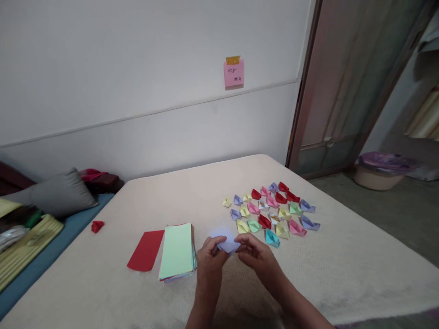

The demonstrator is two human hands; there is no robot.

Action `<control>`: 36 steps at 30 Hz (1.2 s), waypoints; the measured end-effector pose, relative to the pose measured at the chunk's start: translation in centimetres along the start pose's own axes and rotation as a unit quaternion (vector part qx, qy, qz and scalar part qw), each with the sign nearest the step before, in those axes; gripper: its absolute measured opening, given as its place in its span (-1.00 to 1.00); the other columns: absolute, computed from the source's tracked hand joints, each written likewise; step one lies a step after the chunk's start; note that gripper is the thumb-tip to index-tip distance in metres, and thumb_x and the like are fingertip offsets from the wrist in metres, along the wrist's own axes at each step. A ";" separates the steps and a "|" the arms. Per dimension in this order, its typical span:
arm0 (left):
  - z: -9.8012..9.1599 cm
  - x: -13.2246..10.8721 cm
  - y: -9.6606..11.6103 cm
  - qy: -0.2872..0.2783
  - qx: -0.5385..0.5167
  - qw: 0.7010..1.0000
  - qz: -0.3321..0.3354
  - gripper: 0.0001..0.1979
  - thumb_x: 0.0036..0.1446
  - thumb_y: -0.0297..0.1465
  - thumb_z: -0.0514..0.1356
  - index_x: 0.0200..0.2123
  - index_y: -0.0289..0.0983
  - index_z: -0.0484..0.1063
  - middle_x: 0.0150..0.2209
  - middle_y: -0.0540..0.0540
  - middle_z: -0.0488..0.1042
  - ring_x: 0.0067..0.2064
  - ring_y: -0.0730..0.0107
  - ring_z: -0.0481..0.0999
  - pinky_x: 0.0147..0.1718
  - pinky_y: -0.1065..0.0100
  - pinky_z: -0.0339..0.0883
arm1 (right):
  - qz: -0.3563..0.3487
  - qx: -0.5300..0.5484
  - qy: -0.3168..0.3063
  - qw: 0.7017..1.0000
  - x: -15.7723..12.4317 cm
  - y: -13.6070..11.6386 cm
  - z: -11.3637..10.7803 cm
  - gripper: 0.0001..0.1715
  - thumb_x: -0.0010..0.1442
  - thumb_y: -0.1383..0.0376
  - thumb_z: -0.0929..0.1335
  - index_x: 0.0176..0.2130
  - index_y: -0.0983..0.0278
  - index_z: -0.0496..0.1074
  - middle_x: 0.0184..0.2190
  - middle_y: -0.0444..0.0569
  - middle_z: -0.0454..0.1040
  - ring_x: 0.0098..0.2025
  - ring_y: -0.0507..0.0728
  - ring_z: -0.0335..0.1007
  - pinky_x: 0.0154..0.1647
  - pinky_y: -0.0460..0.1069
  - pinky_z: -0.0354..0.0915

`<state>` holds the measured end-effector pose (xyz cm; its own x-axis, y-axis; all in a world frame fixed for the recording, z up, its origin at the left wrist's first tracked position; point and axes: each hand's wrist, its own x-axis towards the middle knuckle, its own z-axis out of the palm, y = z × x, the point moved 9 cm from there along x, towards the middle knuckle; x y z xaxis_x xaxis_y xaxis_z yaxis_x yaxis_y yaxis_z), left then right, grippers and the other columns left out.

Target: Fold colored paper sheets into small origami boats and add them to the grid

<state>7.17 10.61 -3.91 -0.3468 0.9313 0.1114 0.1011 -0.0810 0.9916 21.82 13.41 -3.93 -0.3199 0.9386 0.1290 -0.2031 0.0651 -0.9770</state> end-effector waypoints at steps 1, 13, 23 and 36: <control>-0.1 -0.1 0.3 0.003 0.013 1.000 0.007 -0.78 -0.17 -0.53 0.24 -0.38 -0.24 0.58 -0.48 0.02 0.37 -0.48 0.45 0.30 -0.51 0.45 0.17 | -0.003 -0.012 0.006 1.000 0.0 0.1 0.0 -0.82 -0.05 0.38 0.37 -0.34 0.22 0.42 -0.46 -0.15 0.40 -0.40 0.08 0.29 -0.37 -0.06 0.19; 0.2 -0.5 0.1 -0.003 -0.022 0.999 -0.045 -0.93 -0.16 -0.46 0.29 -0.49 -0.30 0.50 -0.65 0.11 0.23 -0.58 0.56 0.14 -0.58 0.49 0.03 | 0.022 -0.018 0.053 0.998 0.0 0.2 -1.0 -0.89 -0.04 0.25 0.41 -0.51 0.26 0.46 -0.60 -0.18 0.34 -0.50 0.05 0.19 -0.46 -0.07 0.10; 0.4 -0.9 -1.0 0.027 -0.050 0.996 -0.070 -0.85 -0.11 -0.38 0.30 -0.56 -0.31 0.39 -0.64 0.11 0.21 -0.57 0.56 0.13 -0.58 0.50 0.00 | 0.031 -0.012 0.117 0.993 -0.1 0.9 -1.9 -0.80 -0.08 0.22 0.43 -0.59 0.25 0.39 -0.64 -0.19 0.28 -0.54 0.04 0.14 -0.51 -0.07 0.08; 0.9 -0.7 -1.1 0.028 -0.134 0.987 -0.086 -0.63 -0.10 -0.48 0.22 -0.18 -0.26 0.21 -0.51 0.09 0.39 -0.49 0.48 0.35 -0.48 0.44 0.23 | 0.042 0.054 0.121 0.990 -0.1 1.5 -1.6 -0.82 -0.10 0.34 0.42 -0.50 0.24 0.30 -0.61 -0.22 0.34 -0.54 0.03 0.22 -0.52 -0.09 0.12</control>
<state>8.12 10.32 -5.18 -0.3889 0.9191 -0.0637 -0.2105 -0.0213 0.9774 23.03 13.98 -5.66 -0.1122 0.9936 -0.0098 -0.2860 -0.0417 -0.9573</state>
